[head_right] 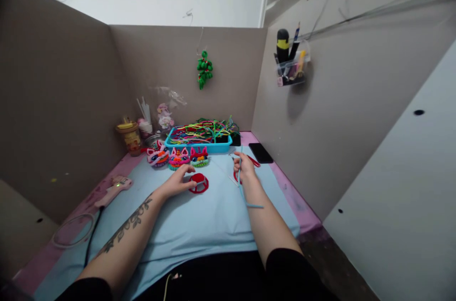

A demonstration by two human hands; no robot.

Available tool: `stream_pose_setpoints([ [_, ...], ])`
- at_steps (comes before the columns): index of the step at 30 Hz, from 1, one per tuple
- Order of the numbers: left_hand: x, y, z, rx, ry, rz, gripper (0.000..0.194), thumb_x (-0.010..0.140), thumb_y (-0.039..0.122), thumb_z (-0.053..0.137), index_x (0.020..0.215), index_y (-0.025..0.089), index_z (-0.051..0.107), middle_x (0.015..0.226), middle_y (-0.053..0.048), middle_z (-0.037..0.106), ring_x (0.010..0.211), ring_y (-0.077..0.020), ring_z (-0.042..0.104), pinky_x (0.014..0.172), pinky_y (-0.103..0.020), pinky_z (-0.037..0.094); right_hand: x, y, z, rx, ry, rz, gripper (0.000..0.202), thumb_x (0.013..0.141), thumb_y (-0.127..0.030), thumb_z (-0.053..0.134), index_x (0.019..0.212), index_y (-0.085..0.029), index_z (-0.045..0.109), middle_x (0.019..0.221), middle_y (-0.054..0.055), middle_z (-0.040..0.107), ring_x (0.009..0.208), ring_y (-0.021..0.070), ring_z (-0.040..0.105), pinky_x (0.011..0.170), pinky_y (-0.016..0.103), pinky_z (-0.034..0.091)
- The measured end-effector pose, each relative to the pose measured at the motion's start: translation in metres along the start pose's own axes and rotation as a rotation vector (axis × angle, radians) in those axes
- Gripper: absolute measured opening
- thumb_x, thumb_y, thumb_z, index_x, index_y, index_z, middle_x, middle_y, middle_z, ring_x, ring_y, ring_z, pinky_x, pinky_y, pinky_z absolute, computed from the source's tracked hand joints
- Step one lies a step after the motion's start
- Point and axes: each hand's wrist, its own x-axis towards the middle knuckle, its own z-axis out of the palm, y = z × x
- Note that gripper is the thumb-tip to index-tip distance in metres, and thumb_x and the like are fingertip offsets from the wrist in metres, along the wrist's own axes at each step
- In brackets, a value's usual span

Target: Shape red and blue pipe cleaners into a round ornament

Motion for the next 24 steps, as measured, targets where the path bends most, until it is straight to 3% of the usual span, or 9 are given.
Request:
stream_pose_setpoints([
  [6, 0.001, -0.003, 0.003, 0.084, 0.05, -0.104, 0.041, 0.083, 0.046, 0.045, 0.112, 0.017, 0.052, 0.088, -0.005, 0.061, 0.074, -0.017, 0.056, 0.068, -0.029, 0.043, -0.019, 0.011, 0.016, -0.133, -0.161, 0.054, 0.009, 0.07, -0.017, 0.057, 0.078, -0.013, 0.058, 0.05, -0.002, 0.057, 0.034, 0.0044, 0.041, 0.032, 0.015, 0.026],
  [9, 0.0, -0.001, 0.002, 0.075, 0.015, -0.14, 0.042, 0.083, 0.047, 0.045, 0.111, 0.017, 0.053, 0.075, -0.001, 0.06, 0.065, -0.0154, 0.054, 0.062, -0.027, 0.04, -0.03, 0.018, 0.025, -0.358, -0.508, 0.186, 0.011, 0.07, -0.023, 0.061, 0.073, -0.013, 0.057, 0.058, 0.003, 0.064, 0.038, 0.0064, 0.05, 0.033, 0.016, 0.033],
  [11, 0.0, -0.001, 0.001, 0.05, -0.017, -0.16, 0.043, 0.081, 0.048, 0.047, 0.11, 0.017, 0.054, 0.068, 0.001, 0.058, 0.062, -0.0147, 0.053, 0.059, -0.025, 0.038, -0.036, 0.022, 0.028, -0.434, -0.642, 0.239, 0.016, 0.069, -0.027, 0.064, 0.073, -0.013, 0.057, 0.062, 0.005, 0.067, 0.041, 0.0074, 0.055, 0.035, 0.016, 0.036],
  [18, -0.002, -0.006, 0.003, -0.105, -0.068, -0.089, 0.057, 0.058, 0.036, 0.073, 0.111, 0.02, 0.059, 0.087, -0.003, 0.064, 0.064, -0.0142, 0.054, 0.06, -0.025, 0.041, -0.045, 0.03, 0.033, -0.462, -0.657, 0.247, 0.02, 0.067, -0.029, 0.067, 0.07, -0.015, 0.053, 0.073, 0.003, 0.068, 0.046, 0.009, 0.061, 0.038, 0.016, 0.041],
  [24, 0.002, -0.002, 0.007, -0.2, 0.018, -0.152, 0.05, 0.067, 0.032, 0.065, 0.114, 0.017, 0.055, 0.08, -0.002, 0.064, 0.059, -0.0126, 0.054, 0.057, -0.024, 0.041, -0.049, 0.032, 0.039, -0.411, -0.659, 0.235, 0.021, 0.066, -0.03, 0.068, 0.072, -0.015, 0.055, 0.065, 0.001, 0.067, 0.048, 0.0101, 0.062, 0.04, 0.017, 0.043],
])
